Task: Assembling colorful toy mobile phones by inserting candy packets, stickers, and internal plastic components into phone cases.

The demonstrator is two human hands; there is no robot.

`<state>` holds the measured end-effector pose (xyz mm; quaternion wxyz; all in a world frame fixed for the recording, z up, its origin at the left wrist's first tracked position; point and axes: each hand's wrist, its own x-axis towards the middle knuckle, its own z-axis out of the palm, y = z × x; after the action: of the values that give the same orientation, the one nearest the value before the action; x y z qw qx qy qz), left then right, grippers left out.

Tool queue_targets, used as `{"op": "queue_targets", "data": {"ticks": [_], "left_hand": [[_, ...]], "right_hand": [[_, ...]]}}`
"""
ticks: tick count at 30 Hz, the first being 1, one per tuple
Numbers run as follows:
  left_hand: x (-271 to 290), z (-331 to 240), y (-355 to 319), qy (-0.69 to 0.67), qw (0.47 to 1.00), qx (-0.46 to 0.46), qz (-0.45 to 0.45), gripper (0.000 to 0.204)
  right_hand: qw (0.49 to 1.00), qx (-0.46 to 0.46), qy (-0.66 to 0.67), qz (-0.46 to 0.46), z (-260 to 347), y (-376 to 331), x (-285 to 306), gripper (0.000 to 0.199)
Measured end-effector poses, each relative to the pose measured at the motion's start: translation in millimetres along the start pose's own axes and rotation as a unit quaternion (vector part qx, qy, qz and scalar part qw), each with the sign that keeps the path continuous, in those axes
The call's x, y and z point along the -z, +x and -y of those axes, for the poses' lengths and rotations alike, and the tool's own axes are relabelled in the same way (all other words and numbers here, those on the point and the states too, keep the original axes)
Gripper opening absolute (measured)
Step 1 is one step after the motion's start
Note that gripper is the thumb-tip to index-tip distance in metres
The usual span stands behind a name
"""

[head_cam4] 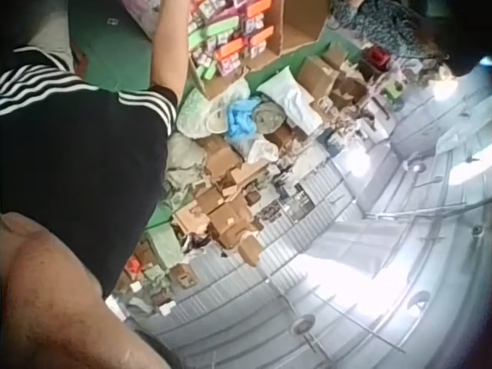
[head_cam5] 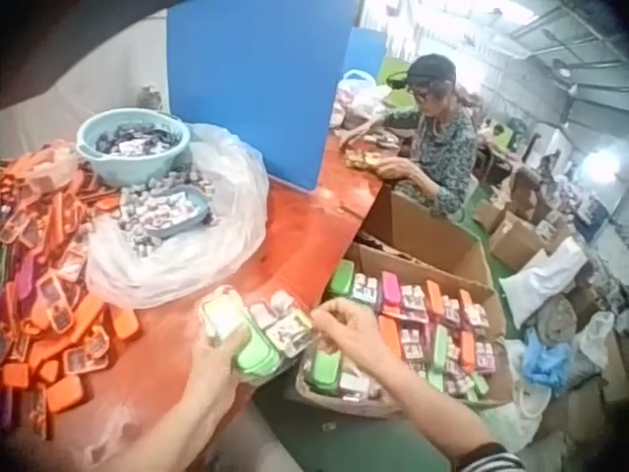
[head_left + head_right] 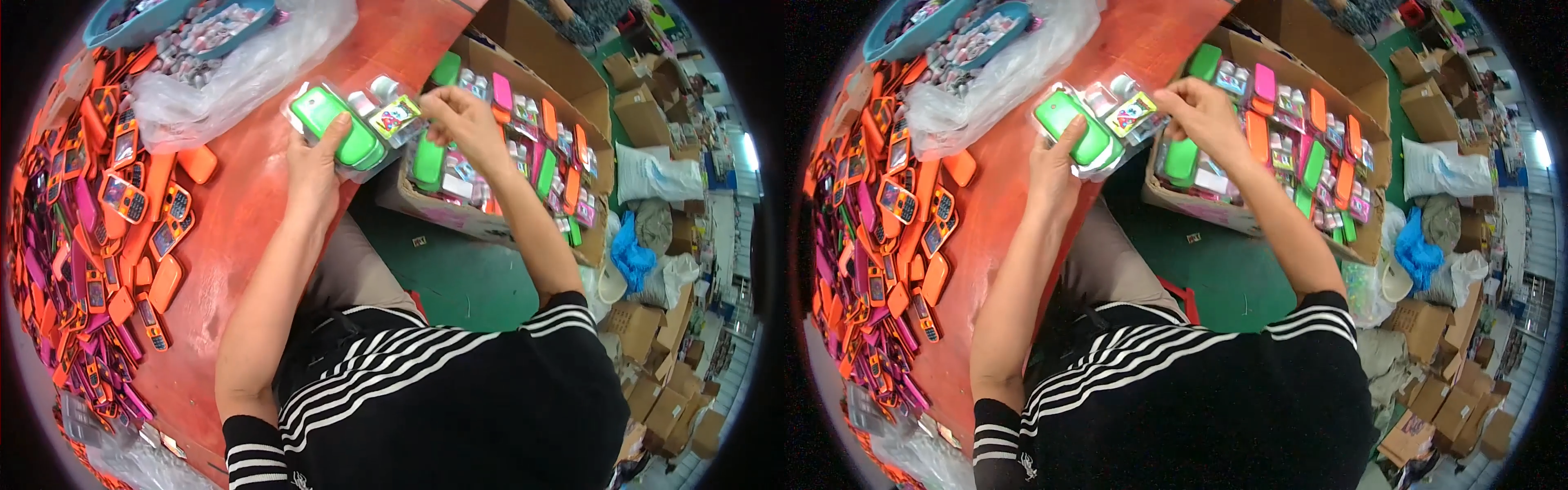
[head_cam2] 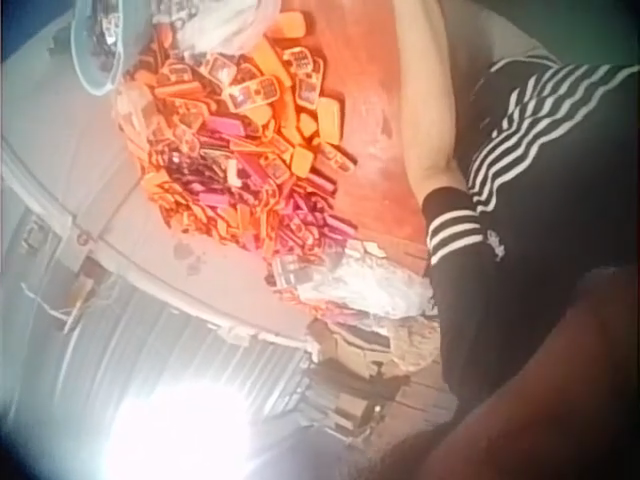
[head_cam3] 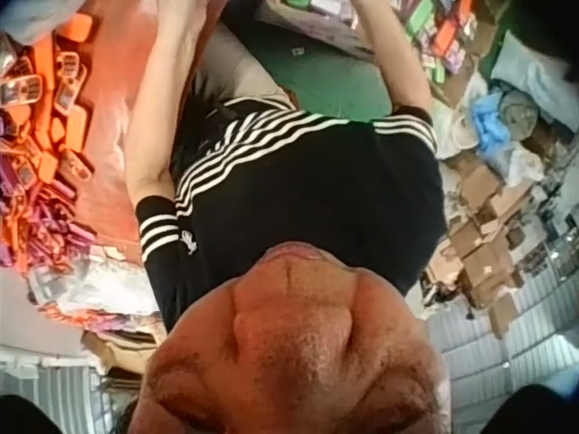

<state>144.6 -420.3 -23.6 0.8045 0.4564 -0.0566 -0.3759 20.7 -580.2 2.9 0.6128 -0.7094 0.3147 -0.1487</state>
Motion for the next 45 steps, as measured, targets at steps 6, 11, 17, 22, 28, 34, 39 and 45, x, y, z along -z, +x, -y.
{"op": "queue_targets", "data": {"ticks": [6, 11, 17, 22, 28, 34, 39, 45], "left_hand": [[-26, 5, -15, 0.04, 0.993, 0.026, 0.112, 0.057], [-61, 31, -18, 0.139, 0.975, 0.061, 0.162, 0.067], [-74, 84, 2, 0.673, 0.567, -0.268, 0.391, 0.08], [-80, 110, 9, 0.742, 0.446, -0.198, 0.459, 0.089], [-63, 104, -13, 0.738, 0.441, -0.237, 0.452, 0.086], [-48, 107, -19, 0.74, 0.457, -0.258, 0.421, 0.087], [-47, 109, -19, 0.754, 0.443, -0.239, 0.422, 0.088], [-47, 108, -21, 0.743, 0.462, -0.256, 0.411, 0.08]], "right_hand": [[0.998, -0.036, 0.014, 0.052, 2, -12, 42, 0.058], [0.985, -0.082, 0.141, 0.054, -13, -40, 70, 0.044], [0.959, -0.111, 0.236, -0.107, -72, -100, 147, 0.037], [0.936, -0.127, 0.282, -0.17, -121, -122, 187, 0.036], [0.946, -0.156, 0.25, -0.135, -150, -120, 191, 0.04], [0.964, -0.213, 0.15, -0.047, -136, -99, 160, 0.042], [0.957, -0.288, 0.001, -0.048, -122, -95, 151, 0.055], [0.919, -0.302, -0.234, -0.091, -130, -90, 150, 0.071]]}}
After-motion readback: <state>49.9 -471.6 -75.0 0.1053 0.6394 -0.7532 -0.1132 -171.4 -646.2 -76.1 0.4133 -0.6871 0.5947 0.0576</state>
